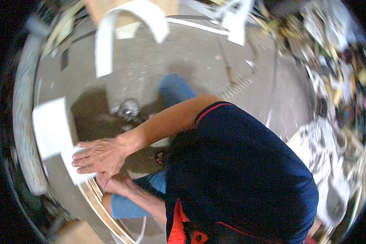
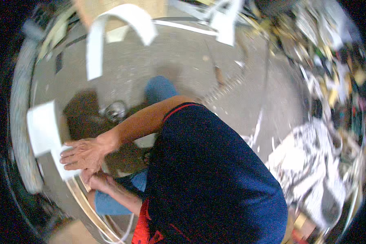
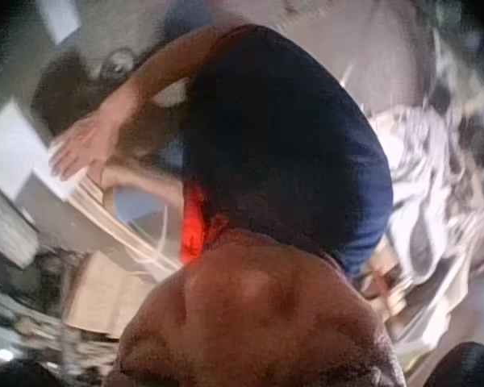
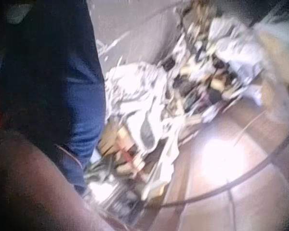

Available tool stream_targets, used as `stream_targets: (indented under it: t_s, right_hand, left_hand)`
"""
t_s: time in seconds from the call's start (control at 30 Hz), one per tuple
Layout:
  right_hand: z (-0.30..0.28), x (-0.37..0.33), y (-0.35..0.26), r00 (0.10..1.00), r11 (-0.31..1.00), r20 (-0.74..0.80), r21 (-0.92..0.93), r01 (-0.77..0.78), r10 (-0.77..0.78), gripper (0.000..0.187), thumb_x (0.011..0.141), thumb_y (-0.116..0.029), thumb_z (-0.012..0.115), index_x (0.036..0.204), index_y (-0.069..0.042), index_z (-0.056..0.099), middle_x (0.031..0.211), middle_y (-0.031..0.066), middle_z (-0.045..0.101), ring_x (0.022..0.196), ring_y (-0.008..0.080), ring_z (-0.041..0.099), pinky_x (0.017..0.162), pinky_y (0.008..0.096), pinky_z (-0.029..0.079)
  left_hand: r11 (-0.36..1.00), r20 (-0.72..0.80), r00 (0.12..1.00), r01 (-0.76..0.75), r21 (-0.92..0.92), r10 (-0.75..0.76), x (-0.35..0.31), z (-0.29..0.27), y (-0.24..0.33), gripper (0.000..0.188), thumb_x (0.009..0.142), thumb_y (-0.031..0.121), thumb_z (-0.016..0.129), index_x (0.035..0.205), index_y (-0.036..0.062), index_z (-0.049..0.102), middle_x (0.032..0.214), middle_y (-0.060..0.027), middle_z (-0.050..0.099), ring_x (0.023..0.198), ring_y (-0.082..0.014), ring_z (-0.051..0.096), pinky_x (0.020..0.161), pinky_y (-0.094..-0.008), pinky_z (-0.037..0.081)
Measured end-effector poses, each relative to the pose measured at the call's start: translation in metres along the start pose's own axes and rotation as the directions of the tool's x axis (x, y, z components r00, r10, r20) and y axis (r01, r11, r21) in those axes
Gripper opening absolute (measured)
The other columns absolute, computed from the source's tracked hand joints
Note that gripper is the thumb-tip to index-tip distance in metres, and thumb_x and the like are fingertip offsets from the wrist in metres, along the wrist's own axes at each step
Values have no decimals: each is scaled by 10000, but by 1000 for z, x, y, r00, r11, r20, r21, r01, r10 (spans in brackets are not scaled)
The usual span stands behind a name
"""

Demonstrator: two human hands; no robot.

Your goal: The person measures and cuts white foam sheets with a knife and ruler, then sprays adhesive onto a wooden frame and attaches the foam pieces to form curved panels. The person repeatedly aligns and presses the foam onto the frame to secure it.

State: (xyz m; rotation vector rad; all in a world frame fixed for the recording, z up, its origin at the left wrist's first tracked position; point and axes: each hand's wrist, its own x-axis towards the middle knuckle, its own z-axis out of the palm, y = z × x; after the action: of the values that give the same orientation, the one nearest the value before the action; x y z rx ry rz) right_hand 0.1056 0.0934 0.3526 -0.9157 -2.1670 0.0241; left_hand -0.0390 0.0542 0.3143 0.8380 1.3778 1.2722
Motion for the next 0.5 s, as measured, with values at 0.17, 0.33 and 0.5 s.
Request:
stream_targets:
  t_s: [0.17, 0.33, 0.5]
  right_hand:
    - [-74, -241, 47, 596, 597, -33, 76, -799, 802, 480, 865, -421, 682, 1237, -119, 661, 1236, 192, 635, 1181, 353, 588, 970, 469, 491]
    - [-157, -584, 65, -132, -257, -241, -619, -742, 962, 276, 931, -288, 597, 987, -54, 731, 898, 174, 721, 760, 353, 689, 734, 504, 531]
    - [-177, -694, 62, -208, -229, -158, -135, -964, 965, 739, 913, -319, 631, 1501, 23, 341, 1348, 228, 598, 1250, 390, 564, 1063, 454, 440]
  left_hand:
    - [990, 57, 992, 116, -74, -112, -1, -4, -9, 613, 959, 490, 630, 1305, -2, 514, 1277, -149, 573, 1178, -274, 548, 1024, -487, 432]
    - [979, 109, 979, 181, -96, -171, -10, 18, -8, 485, 972, 456, 609, 1300, 110, 519, 1208, -120, 595, 1138, -264, 566, 980, -545, 449]
    - [906, 305, 927, 310, -289, -220, -32, 28, -21, 448, 955, 363, 668, 1322, 135, 549, 1224, -80, 645, 1057, -238, 617, 853, -443, 526]
